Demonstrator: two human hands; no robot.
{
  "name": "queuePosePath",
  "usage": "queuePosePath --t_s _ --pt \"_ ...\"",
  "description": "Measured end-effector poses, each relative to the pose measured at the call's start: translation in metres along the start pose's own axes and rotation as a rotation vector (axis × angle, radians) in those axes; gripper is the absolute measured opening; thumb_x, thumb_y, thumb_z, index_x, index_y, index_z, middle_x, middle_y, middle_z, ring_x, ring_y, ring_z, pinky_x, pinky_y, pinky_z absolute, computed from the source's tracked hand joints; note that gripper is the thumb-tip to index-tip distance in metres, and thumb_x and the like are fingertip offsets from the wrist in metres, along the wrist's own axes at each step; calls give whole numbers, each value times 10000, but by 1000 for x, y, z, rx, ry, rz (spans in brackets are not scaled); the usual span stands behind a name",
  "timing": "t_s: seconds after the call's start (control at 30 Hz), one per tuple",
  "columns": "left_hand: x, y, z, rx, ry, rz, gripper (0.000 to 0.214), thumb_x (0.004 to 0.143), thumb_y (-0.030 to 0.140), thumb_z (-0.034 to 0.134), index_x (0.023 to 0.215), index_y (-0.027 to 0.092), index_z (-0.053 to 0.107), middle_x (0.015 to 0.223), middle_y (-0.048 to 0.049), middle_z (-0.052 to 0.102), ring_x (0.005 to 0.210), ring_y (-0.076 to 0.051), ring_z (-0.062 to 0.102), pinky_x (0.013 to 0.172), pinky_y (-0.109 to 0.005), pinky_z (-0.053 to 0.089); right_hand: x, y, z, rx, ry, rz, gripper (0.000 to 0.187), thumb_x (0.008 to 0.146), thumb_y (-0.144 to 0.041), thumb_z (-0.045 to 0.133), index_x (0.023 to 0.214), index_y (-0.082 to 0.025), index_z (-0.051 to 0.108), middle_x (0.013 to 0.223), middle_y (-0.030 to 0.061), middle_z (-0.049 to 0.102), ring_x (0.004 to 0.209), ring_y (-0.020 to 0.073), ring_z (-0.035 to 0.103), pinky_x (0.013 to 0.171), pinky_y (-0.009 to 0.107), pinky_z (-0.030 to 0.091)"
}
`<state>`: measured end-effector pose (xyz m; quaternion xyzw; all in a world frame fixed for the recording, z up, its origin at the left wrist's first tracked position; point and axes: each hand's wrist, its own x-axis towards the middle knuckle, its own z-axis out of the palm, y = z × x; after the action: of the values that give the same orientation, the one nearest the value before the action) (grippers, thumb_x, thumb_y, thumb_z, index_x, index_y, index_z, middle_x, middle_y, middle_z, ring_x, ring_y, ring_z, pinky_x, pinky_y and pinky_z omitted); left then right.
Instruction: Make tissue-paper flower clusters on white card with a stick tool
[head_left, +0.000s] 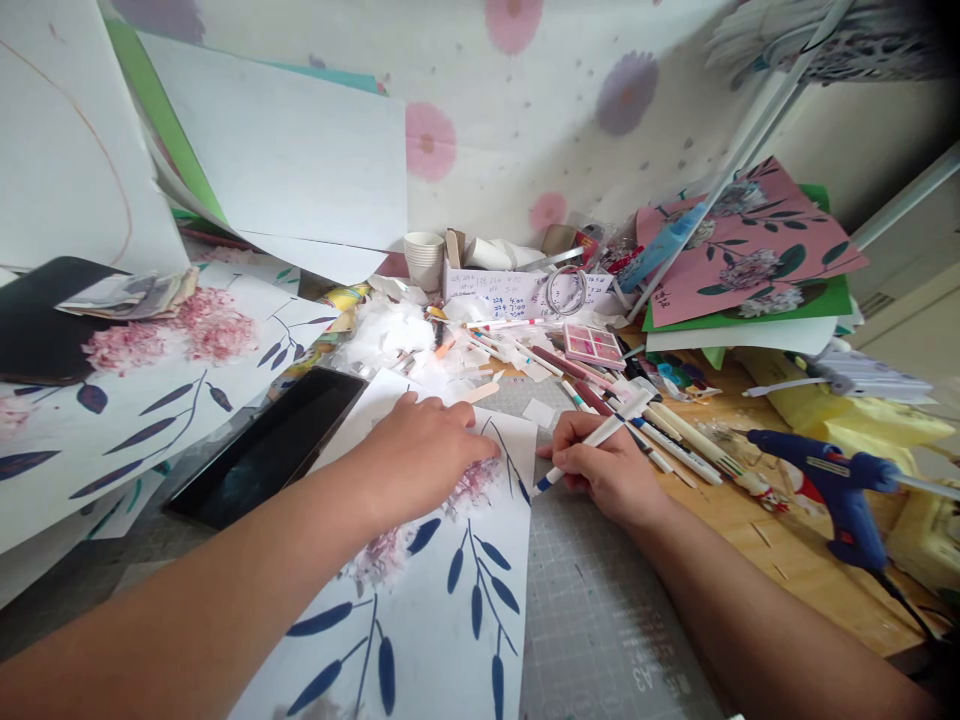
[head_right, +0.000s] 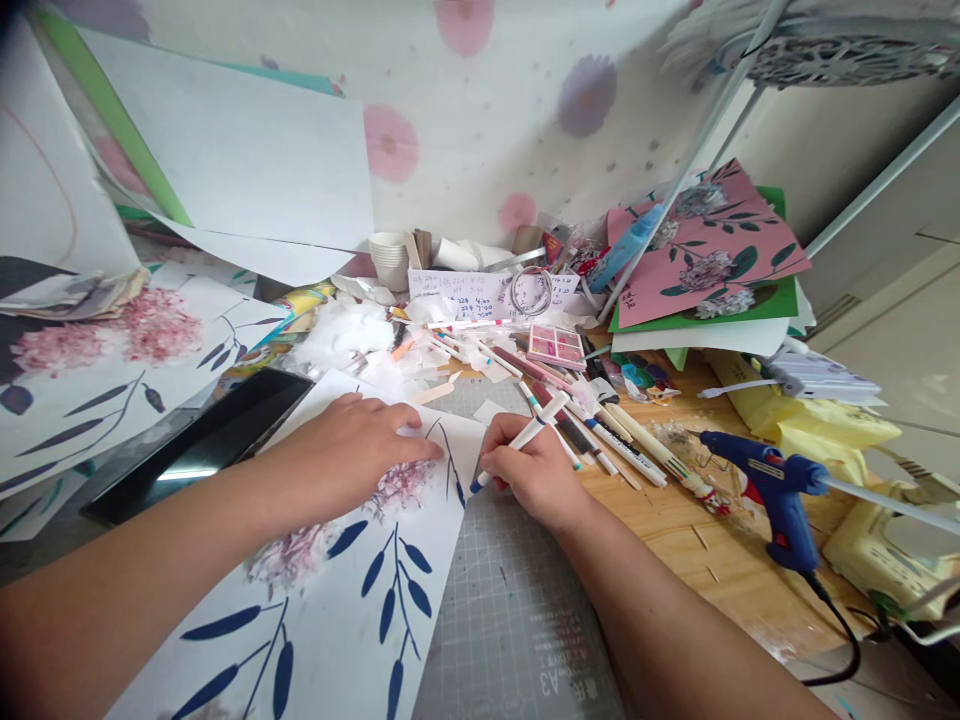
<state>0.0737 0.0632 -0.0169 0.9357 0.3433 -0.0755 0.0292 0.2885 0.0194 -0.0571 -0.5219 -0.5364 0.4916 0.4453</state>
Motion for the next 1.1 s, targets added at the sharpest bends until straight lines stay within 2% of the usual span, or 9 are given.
queuePosePath --t_s 0.37,0.53,0.67,0.87,1.1 --pt "-1 0 1 -21 13 3 501 811 119 434 1165 436 593 1067 -47 580 878 -262 530 801 -408 339 3 2 3 -46 96 -2 73 630 -197 556 570 -191 514 504 -27 558 433 94 424 411 216 271" --pt "-1 0 1 -17 21 5 466 823 139 429 1138 430 609 1034 -47 580 848 -254 523 793 -404 337 1 0 0 -25 64 -16 94 611 -201 561 535 -192 507 423 -50 461 418 102 428 418 222 279" --pt "-1 0 1 -18 25 10 480 814 128 424 1140 427 609 1028 -43 581 844 -248 519 792 -400 341 -1 0 -1 -34 22 7 77 588 -200 553 523 -192 513 434 -38 473 434 115 439 398 218 253" --pt "-1 0 3 -13 31 16 481 814 139 417 1148 432 603 1046 -44 581 850 -253 520 791 -404 344 -3 -4 -1 -22 -26 -3 75 572 -172 548 505 -192 520 392 -64 425 384 90 385 423 233 299" --pt "0 1 0 -13 -1 -2 477 810 131 430 1147 419 608 1031 -51 583 849 -253 521 786 -406 348 0 2 -3 54 45 16 80 579 -197 569 515 -188 521 449 -38 468 445 115 470 384 209 224"
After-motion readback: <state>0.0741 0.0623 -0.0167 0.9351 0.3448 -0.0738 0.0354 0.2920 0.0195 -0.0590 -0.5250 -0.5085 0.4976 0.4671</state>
